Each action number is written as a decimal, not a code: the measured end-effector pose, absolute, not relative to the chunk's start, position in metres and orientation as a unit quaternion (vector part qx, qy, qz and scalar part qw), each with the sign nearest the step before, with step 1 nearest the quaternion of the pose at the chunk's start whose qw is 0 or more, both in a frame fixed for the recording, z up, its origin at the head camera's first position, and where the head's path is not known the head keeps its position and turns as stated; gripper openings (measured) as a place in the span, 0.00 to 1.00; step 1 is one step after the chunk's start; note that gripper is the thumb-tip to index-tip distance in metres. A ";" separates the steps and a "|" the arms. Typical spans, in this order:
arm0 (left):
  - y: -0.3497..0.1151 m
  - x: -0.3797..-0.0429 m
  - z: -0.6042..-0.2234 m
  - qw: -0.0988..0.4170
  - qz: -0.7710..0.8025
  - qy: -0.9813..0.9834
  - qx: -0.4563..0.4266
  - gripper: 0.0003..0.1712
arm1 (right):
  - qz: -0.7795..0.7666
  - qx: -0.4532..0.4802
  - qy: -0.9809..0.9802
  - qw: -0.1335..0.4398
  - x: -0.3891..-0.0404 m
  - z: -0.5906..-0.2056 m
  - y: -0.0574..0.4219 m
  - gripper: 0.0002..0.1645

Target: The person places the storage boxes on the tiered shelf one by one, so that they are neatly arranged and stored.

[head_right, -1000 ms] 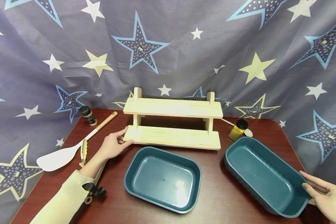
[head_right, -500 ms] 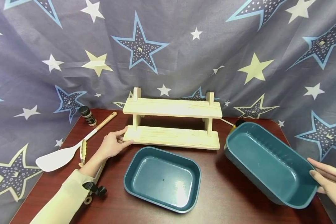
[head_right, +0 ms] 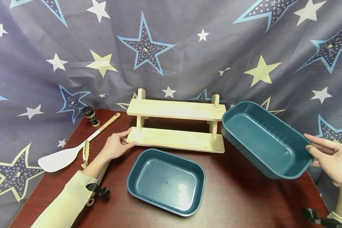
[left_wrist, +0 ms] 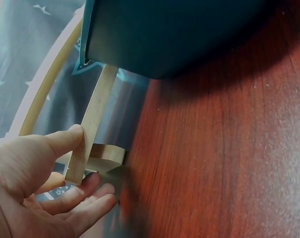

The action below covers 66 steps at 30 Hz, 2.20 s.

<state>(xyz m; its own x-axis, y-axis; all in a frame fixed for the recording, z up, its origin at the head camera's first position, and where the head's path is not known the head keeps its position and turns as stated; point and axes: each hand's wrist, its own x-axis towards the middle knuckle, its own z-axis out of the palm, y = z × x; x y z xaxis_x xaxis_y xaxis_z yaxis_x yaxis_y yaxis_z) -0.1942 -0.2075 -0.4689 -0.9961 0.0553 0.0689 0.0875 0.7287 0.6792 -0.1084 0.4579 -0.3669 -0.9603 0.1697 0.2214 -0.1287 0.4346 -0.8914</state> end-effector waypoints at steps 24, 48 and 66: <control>-0.208 -0.196 -0.471 0.005 -0.375 -0.926 -0.028 0.45 | 0.333 -0.035 -0.939 0.082 -0.183 -0.292 0.379 0.35; -0.208 -0.196 -0.475 0.016 -0.378 -0.925 -0.034 0.45 | 0.380 0.029 -0.924 0.033 -0.237 -0.289 0.307 0.23; -0.206 -0.195 -0.474 0.021 -0.381 -0.924 -0.033 0.44 | 0.441 0.044 -0.896 -0.005 -0.266 -0.308 0.262 0.23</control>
